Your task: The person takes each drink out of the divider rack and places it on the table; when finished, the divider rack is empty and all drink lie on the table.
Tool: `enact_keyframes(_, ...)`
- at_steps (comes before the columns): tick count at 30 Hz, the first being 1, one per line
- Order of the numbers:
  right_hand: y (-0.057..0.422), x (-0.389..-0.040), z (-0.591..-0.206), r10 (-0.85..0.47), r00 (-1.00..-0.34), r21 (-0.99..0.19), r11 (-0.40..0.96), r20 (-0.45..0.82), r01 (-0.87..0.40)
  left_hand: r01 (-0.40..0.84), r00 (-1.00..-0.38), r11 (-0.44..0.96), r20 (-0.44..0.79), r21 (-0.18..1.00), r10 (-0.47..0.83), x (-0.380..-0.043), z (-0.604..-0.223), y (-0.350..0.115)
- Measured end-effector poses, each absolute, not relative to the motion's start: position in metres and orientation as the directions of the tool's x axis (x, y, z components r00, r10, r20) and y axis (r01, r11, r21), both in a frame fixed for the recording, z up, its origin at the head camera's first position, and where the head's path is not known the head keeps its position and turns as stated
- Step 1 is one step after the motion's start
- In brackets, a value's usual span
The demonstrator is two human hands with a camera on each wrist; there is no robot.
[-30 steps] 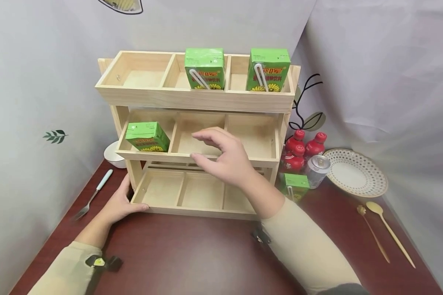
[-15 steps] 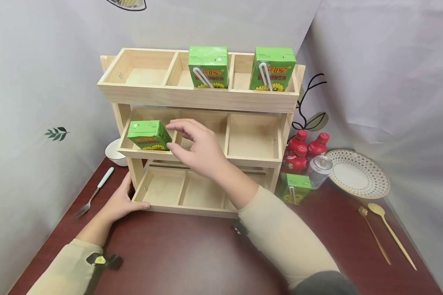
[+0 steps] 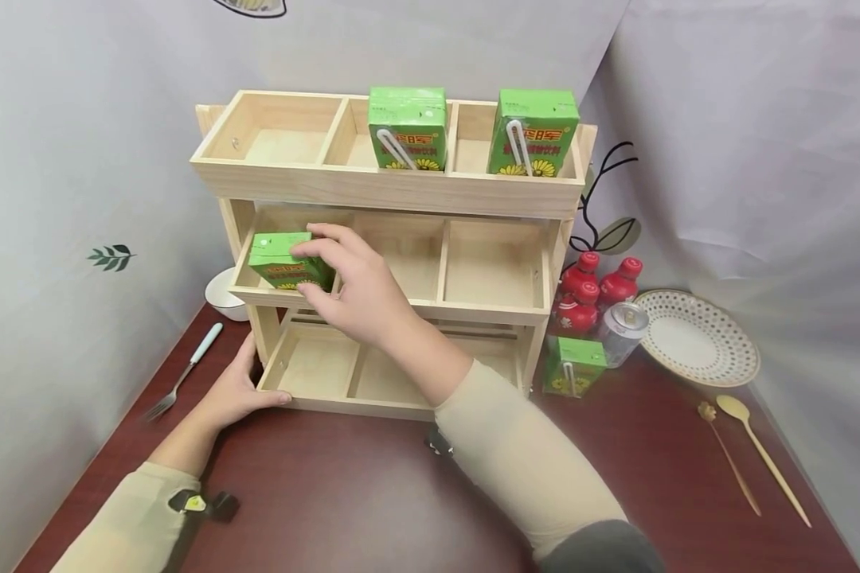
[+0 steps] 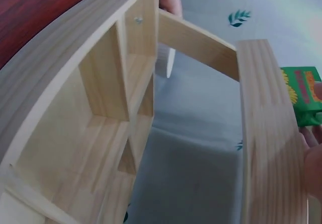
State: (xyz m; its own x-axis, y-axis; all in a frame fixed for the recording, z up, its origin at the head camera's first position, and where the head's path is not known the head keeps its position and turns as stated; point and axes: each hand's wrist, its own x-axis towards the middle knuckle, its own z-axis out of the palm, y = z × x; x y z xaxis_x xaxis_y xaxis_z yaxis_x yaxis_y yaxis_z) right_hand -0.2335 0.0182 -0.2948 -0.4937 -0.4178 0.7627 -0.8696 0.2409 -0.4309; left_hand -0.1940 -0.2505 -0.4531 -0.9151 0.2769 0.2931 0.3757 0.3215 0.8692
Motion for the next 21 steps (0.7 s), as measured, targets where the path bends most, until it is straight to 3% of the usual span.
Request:
enact_keyframes(11, 0.0135, -0.2328, -0.2947, -0.441, -0.541, -0.453, 0.296, 0.716, -0.841, 0.381, -0.913, 0.326, 0.298, 0.865, 0.278, -0.1943, -0.4550, -0.2530)
enact_keyframes(21, 0.0137, -0.2329, -0.2972, -0.411, -0.504, -0.426, 0.272, 0.760, -0.863, 0.385, -0.911, 0.322, 0.302, 0.865, 0.280, -0.1945, -0.4535, -0.2503)
